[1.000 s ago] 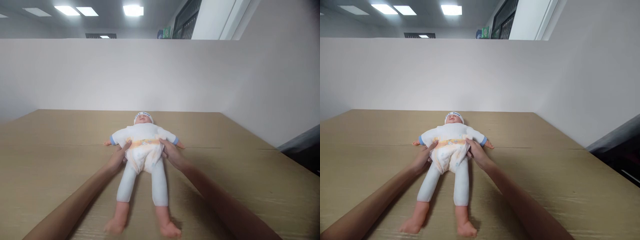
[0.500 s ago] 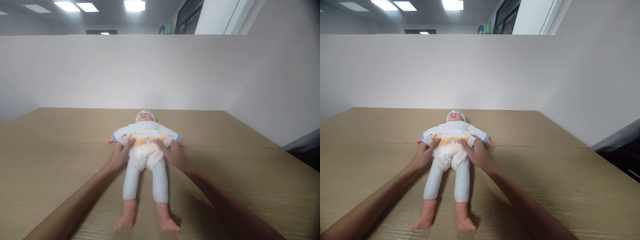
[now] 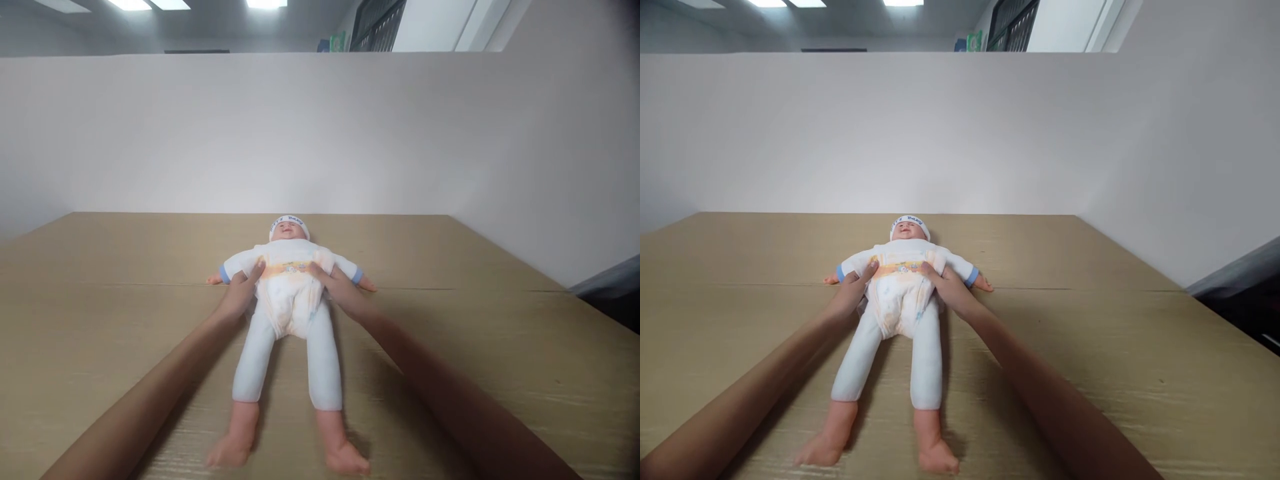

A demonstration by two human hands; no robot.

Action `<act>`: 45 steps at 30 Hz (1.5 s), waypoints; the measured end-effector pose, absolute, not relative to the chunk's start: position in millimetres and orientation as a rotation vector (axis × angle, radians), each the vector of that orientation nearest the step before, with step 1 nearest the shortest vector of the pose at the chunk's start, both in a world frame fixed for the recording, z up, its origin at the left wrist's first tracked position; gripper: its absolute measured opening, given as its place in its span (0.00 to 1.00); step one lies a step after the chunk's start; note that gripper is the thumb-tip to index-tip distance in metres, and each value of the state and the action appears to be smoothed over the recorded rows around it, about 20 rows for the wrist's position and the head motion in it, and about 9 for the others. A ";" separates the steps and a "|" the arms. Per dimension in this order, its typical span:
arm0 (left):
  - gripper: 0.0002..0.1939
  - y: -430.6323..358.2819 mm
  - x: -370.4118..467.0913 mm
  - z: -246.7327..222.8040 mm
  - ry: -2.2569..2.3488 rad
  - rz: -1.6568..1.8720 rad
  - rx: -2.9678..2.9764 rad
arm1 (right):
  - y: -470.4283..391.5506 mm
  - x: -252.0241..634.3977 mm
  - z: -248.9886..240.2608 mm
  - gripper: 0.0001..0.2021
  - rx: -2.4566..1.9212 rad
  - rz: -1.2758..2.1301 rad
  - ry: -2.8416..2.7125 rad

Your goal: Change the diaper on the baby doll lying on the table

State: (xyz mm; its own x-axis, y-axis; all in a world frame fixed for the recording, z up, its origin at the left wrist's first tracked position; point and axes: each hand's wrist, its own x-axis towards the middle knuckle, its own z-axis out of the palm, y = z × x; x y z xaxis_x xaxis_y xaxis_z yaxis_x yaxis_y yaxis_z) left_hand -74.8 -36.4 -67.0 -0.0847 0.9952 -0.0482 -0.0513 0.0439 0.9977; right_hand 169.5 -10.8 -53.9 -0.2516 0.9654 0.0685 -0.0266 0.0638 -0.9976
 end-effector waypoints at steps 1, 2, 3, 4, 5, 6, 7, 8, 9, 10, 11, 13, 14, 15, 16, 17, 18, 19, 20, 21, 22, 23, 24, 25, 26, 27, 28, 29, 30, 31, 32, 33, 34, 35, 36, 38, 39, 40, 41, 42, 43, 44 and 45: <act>0.32 -37.2 -75.5 -67.4 1.260 1.250 1.088 | -10.2 169.8 -57.4 0.25 -1.002 1.400 -1.356; 0.31 -38.8 -76.2 -67.4 1.278 1.244 1.105 | -9.8 170.0 -61.0 0.26 -0.995 1.438 -1.300; 0.30 -40.9 -76.6 -66.8 1.313 1.243 1.153 | -9.5 170.2 -64.5 0.26 -0.995 1.459 -1.256; 0.29 -43.2 -76.9 -65.6 1.357 1.257 1.231 | -9.1 170.4 -67.8 0.26 -0.999 1.462 -1.222; 0.27 -45.2 -77.1 -64.1 1.397 1.287 1.329 | -8.8 170.6 -70.5 0.26 -1.005 1.464 -1.193; 0.26 -46.7 -77.2 -62.4 1.416 1.323 1.432 | -8.3 170.9 -72.6 0.26 -1.014 1.461 -1.177; 0.24 -47.5 -77.3 -60.7 1.407 1.359 1.518 | -7.7 171.3 -74.0 0.27 -1.023 1.454 -1.176; 0.23 -47.5 -77.5 -59.2 1.377 1.387 1.565 | -6.9 171.7 -74.7 0.27 -1.030 1.448 -1.180; 0.22 -46.8 -77.7 -58.3 1.340 1.402 1.569 | -6.1 172.2 -74.7 0.28 -1.035 1.444 -1.184; 0.22 -45.4 -77.9 -58.0 1.308 1.400 1.538 | -5.1 172.7 -74.2 0.29 -1.042 1.440 -1.192; 0.23 -43.8 -78.1 -58.4 1.288 1.384 1.486 | -4.1 173.3 -73.5 0.30 -1.050 1.437 -1.203; 0.25 -40.3 -78.3 -61.2 1.265 1.360 1.358 | -2.2 174.4 -71.8 0.31 -1.078 1.430 -1.234; 0.26 -38.8 -78.4 -63.2 1.247 1.348 1.297 | -1.6 174.8 -71.3 0.32 -1.096 1.422 -1.249; 0.27 -37.7 -78.5 -65.5 1.223 1.335 1.240 | -1.4 175.1 -71.0 0.32 -1.115 1.408 -1.263; 0.28 -36.9 -78.7 -67.7 1.196 1.319 1.189 | -1.6 175.1 -70.9 0.32 -1.135 1.388 -1.274; 0.29 -36.4 -79.0 -69.8 1.173 1.302 1.144 | -2.5 174.8 -71.1 0.31 -1.155 1.361 -1.284; 0.29 -36.2 -79.5 -71.6 1.156 1.284 1.110 | -3.9 174.1 -71.4 0.31 -1.173 1.327 -1.293; 0.30 -36.1 -80.1 -73.1 1.144 1.265 1.089 | -5.8 173.0 -71.6 0.30 -1.188 1.284 -1.304; 0.30 -36.2 -80.7 -74.4 1.135 1.251 1.080 | -8.2 171.6 -71.8 0.28 -1.200 1.235 -1.316; 0.30 -36.4 -81.1 -75.4 1.134 1.244 1.080 | -10.7 170.1 -71.9 0.27 -1.212 1.178 -1.331; 0.30 -36.6 -81.3 -76.2 1.145 1.241 1.090 | -13.3 168.5 -72.0 0.26 -1.223 1.114 -1.345; 0.30 -36.8 -81.0 -77.0 1.172 1.242 1.117 | -15.7 167.1 -72.0 0.25 -1.235 1.046 -1.360; 0.31 -37.0 -80.3 -77.8 1.209 1.246 1.158 | -17.7 165.9 -72.2 0.25 -1.249 0.979 -1.376; 0.31 -37.2 -79.2 -78.6 1.250 1.252 1.205 | -19.1 165.2 -72.6 0.24 -1.264 0.919 -1.393; 0.31 -37.4 -77.9 -79.5 1.291 1.258 1.253 | -19.9 164.9 -73.2 0.24 -1.278 0.868 -1.411; 0.31 -37.5 -76.6 -80.4 1.327 1.264 1.297 | -20.0 165.0 -74.1 0.23 -1.287 0.828 -1.430; 0.31 -37.6 -75.8 -81.2 1.359 1.279 1.334 | -19.7 165.4 -75.3 0.22 -1.293 0.798 -1.450; 0.29 -37.6 -75.6 -81.5 1.392 1.305 1.359 | -18.9 166.1 -76.6 0.22 -1.295 0.773 -1.470; 0.27 -37.5 -76.5 -81.1 1.421 1.342 1.370 | -18.0 166.8 -77.9 0.21 -1.295 0.750 -1.485; 0.26 -37.0 -78.7 -79.6 1.456 1.388 1.397 | -17.0 167.6 -79.2 0.20 -1.295 0.724 -1.495; 0.26 -36.3 -82.1 -76.6 1.499 1.435 1.453 | -16.2 168.3 -80.4 0.19 -1.295 0.697 -1.499; 0.25 -35.3 -86.5 -71.9 1.547 1.465 1.550 | -15.6 168.9 -81.4 0.19 -1.296 0.668 -1.499; 0.23 -34.0 -91.4 -65.3 1.588 1.461 1.699 | -15.3 169.2 -82.1 0.19 -1.296 0.638 -1.495; 0.19 -32.6 -96.2 -56.7 1.618 1.422 1.888 | -15.3 169.4 -82.6 0.19 -1.296 0.612 -1.491; 0.14 -31.4 -99.9 -46.5 1.624 1.335 2.094 | -15.4 169.5 -82.8 0.19 -1.294 0.589 -1.486; 0.05 -30.2 -101.1 -23.3 1.553 1.146 2.401 | -15.9 169.6 -82.8 0.20 -1.283 0.534 -1.485; 0.06 -30.6 -97.4 -11.8 1.505 1.090 2.484 | -16.1 169.7 -82.8 0.20 -1.275 0.506 -1.487; 0.09 -31.5 -90.6 -1.4 1.455 1.060 2.534 | -16.2 169.9 -83.0 0.19 -1.267 0.482 -1.488; 0.12 -32.7 -81.2 7.2 1.390 1.031 2.568 | -16.0 170.2 -83.3 0.19 -1.260 0.458 -1.491; 0.14 -34.0 -70.0 13.4 1.304 0.995 2.592 | -15.8 170.7 -83.7 0.19 -1.256 0.433 -1.499; 0.14 -34.8 -57.9 17.2 1.213 0.925 2.619 | -15.4 171.3 -84.4 0.19 -1.253 0.405 -1.511; 0.13 -35.1 -46.0 18.5 1.143 0.847 2.646 | -14.9 172.0 -85.0 0.18 -1.251 0.378 -1.527; 0.12 -34.6 -35.3 17.7 1.118 0.779 2.663 | -14.5 172.8 -85.7 0.18 -1.250 0.347 -1.546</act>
State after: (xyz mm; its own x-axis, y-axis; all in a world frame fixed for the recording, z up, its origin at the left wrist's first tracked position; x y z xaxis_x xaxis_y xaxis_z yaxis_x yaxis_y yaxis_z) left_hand -35.3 -34.6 17.7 0.5871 0.7007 0.4053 0.6227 -0.7109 0.3269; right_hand 172.8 -14.5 -85.7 0.1167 0.8348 0.5381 0.5249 0.4081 -0.7470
